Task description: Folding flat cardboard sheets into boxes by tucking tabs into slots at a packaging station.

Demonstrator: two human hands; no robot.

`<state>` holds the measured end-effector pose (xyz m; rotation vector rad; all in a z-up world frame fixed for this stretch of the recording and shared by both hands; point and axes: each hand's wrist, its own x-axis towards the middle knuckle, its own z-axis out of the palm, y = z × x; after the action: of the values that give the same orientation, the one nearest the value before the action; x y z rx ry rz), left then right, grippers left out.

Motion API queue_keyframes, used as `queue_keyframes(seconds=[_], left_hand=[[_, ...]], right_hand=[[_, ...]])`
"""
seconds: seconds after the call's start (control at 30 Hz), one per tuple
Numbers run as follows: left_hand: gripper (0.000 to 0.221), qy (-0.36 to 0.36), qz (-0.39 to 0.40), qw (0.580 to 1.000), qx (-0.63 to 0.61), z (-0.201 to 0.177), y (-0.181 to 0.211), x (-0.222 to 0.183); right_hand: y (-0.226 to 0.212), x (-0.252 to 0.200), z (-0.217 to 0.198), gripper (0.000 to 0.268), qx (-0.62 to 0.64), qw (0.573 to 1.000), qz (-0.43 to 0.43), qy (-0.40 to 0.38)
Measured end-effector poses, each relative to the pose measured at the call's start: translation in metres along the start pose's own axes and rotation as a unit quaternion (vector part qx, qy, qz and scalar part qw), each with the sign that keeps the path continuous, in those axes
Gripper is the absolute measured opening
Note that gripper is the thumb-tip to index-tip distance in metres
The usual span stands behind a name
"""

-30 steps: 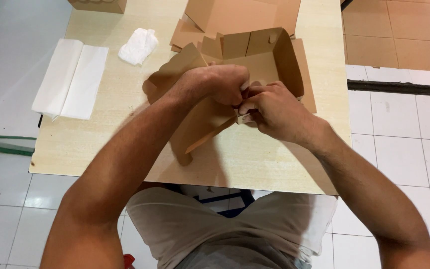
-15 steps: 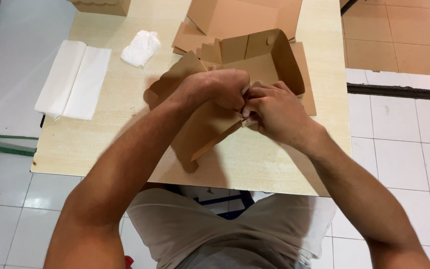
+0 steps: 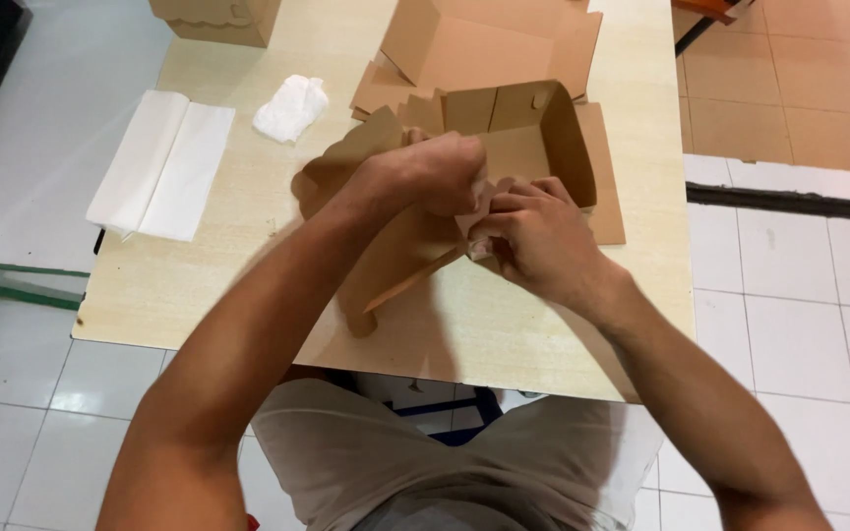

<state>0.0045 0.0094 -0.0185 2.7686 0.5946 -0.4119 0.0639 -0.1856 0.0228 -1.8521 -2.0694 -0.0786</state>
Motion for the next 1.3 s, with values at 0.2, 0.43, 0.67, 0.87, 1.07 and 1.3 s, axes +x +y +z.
queue_keyframes(seconds=[0.2,0.43,0.67,0.87,1.07,1.3], left_hand=[[0.005,0.240,0.079,0.966,-0.053,-0.016,0.042,-0.095],[0.039,0.260,0.062,0.961,-0.074,0.031,0.054,-0.136],[0.045,0.329,0.033,0.934,-0.135,0.046,0.069,-0.161],[0.052,0.399,0.004,0.914,-0.074,0.064,0.075,-0.171],[0.021,0.572,0.073,0.805,-0.142,0.088,0.100,-0.186],[0.009,0.573,0.183,0.738,-0.307,0.084,0.148,-0.221]], right_hand=[[0.010,-0.004,0.026,0.017,-0.083,0.994,0.005,0.064],[-0.005,-0.010,0.019,0.013,-0.151,0.985,-0.015,0.088],[0.012,-0.020,0.047,0.013,-0.140,0.985,-0.032,0.095],[0.007,-0.020,0.037,0.013,-0.136,0.982,-0.058,0.116],[0.018,-0.025,0.046,0.013,-0.093,0.988,-0.075,0.097],[0.015,-0.021,0.042,0.023,-0.028,0.992,-0.072,0.099]])
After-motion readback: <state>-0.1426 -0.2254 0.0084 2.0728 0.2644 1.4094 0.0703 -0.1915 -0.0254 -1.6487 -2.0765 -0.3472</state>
